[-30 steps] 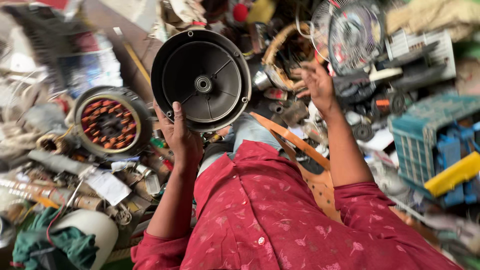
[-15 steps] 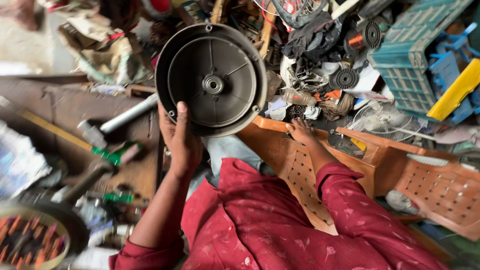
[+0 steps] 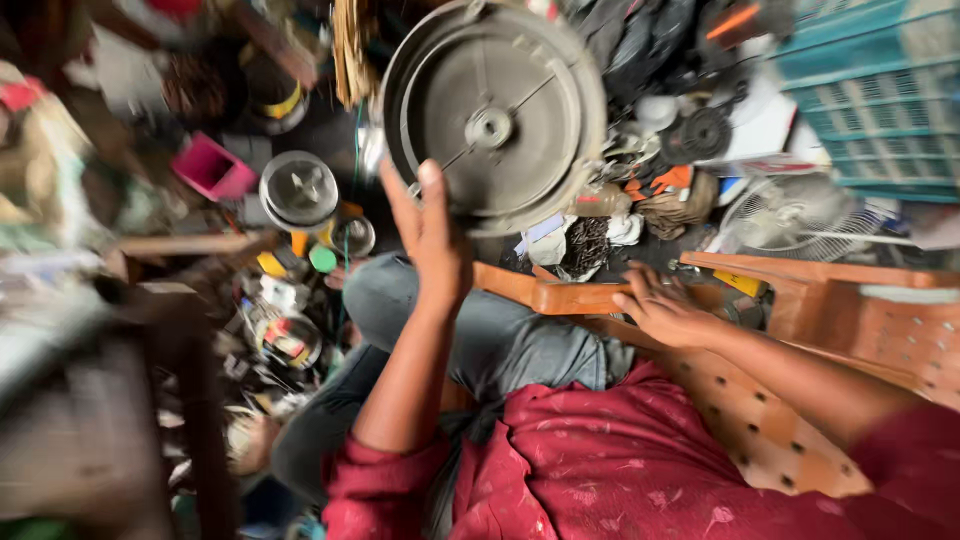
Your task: The person disassembles a fan motor, removes the rotor, and then reassembles the stator housing. They use a hammer and screwdriver to secure the components and tighten the assembly.
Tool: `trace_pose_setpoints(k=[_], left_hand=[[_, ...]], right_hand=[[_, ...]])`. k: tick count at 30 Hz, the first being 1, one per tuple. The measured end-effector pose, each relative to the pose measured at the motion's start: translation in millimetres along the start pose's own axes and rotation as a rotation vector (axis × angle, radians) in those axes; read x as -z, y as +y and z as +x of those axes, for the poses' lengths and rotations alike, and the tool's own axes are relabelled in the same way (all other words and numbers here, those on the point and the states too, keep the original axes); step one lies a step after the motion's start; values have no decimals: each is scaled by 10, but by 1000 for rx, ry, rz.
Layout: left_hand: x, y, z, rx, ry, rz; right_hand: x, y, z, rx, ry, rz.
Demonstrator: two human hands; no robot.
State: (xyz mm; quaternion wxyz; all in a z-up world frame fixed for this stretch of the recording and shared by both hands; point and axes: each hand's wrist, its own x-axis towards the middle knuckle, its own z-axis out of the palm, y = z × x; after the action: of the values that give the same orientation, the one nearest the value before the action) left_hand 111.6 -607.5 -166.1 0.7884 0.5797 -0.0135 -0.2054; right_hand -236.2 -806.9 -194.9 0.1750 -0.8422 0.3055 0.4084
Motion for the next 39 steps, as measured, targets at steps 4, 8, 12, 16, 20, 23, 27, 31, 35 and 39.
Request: trace_pose_setpoints(k=[4,8,12,16,20,23,27,31,35,39], left_hand=[[-268,-533,-449,-6,-15,-5],[-709,-751,-1141,85,115,141],[-1378,-1077,-1525,-84,93,270],[-1777,-1310,-1499,91,32,-4],[-1908,-1290,-1350,22,2,434],[-1943,-1322,-1313,224,110,-108],[-1944,-1321,-1230,279,76,-114],[-1976,-1335,-1200,327,127,-76],[-1959,-1324,-1183,421,180,-82],[-1900,-1313,-1202,444,217,-96]], right_hand=[[-71,192,-40,175,16,-24],[-9,768,241,358,-312,191],[-117,1860,881,295,-372,1091],[-429,2903,2019,77,-179,-81],[-1341,3378,2902,250,-19,-242],[-2197,3097,3222,103,-54,146],[-2903,2633,3351,195,-221,101],[-3205,2416,3310,66,-275,26],[-3351,2576,3328,30,-231,-160],[-3346,2914,3428,-66,-72,-137]])
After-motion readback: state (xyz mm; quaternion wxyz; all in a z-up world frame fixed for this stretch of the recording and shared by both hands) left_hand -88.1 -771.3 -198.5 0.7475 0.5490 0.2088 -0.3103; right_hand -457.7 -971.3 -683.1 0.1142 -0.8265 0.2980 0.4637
